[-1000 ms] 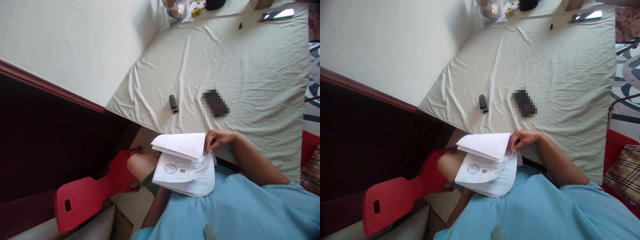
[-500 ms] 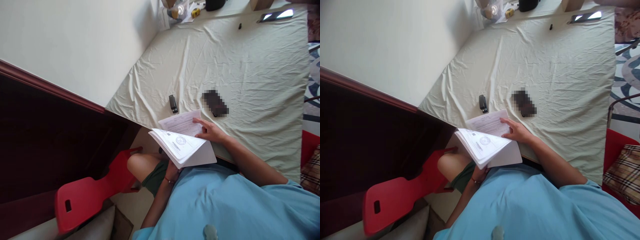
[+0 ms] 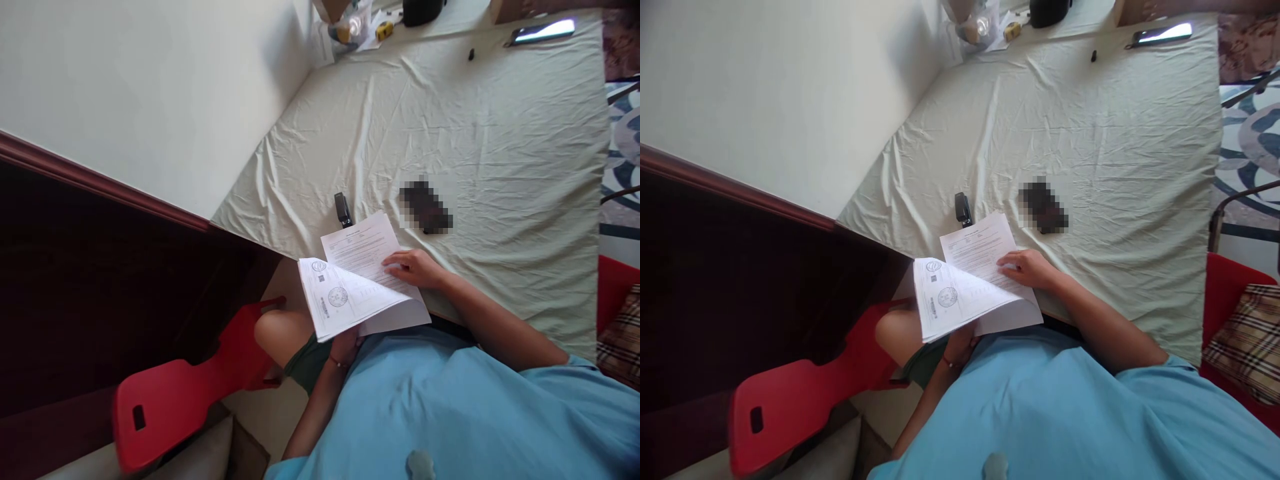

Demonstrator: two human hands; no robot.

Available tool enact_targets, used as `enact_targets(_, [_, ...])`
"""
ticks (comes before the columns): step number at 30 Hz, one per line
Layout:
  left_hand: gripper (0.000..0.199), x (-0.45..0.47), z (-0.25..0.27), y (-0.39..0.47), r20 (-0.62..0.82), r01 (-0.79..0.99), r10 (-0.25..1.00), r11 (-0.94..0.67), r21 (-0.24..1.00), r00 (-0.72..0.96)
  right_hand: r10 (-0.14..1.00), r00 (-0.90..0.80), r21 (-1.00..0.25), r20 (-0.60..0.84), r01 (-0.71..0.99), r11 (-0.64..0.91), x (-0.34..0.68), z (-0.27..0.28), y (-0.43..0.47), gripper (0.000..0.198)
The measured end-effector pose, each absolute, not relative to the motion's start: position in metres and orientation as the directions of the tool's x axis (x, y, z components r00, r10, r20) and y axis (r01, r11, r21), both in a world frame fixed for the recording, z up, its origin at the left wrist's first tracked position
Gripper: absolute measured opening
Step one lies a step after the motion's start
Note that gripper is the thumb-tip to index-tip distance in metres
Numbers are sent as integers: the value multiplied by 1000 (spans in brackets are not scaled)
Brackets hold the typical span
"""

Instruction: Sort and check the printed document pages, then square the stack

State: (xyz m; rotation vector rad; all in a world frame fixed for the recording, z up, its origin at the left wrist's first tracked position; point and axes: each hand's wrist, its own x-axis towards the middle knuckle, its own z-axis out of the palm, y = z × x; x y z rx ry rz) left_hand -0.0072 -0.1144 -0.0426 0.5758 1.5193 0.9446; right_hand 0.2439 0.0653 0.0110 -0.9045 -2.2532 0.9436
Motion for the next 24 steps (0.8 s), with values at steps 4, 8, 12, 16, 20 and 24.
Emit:
enact_targets(4, [61, 3, -35, -111, -570, -265, 797, 516, 815, -201, 889, -371, -712, 270, 544, 443, 240, 1, 67, 26])
enact_targets(8, [69, 11, -25, -107, -621, -330, 764, 549, 768, -173, 937, -267, -668, 227, 657, 349, 240, 1, 68, 21])
enact_targets(12, [71, 10, -21, -107, -639, -337, 754, 568, 751, -152, 956, -164, -693, 245, 660, 291, 237, 2, 68, 47])
enact_targets(16, [74, 10, -20, -106, -638, -344, 755, 566, 749, -149, 958, -98, -756, 268, 595, 273, 236, 0, 69, 48])
enact_targets(20, [79, 12, -20, -104, -651, -362, 742, 570, 738, -158, 935, -172, -800, 310, 484, 355, 239, 3, 68, 14])
enact_targets(24, [77, 12, -22, -102, -653, -360, 740, 573, 736, -158, 878, -273, -812, 393, 344, 471, 241, 9, 68, 17])
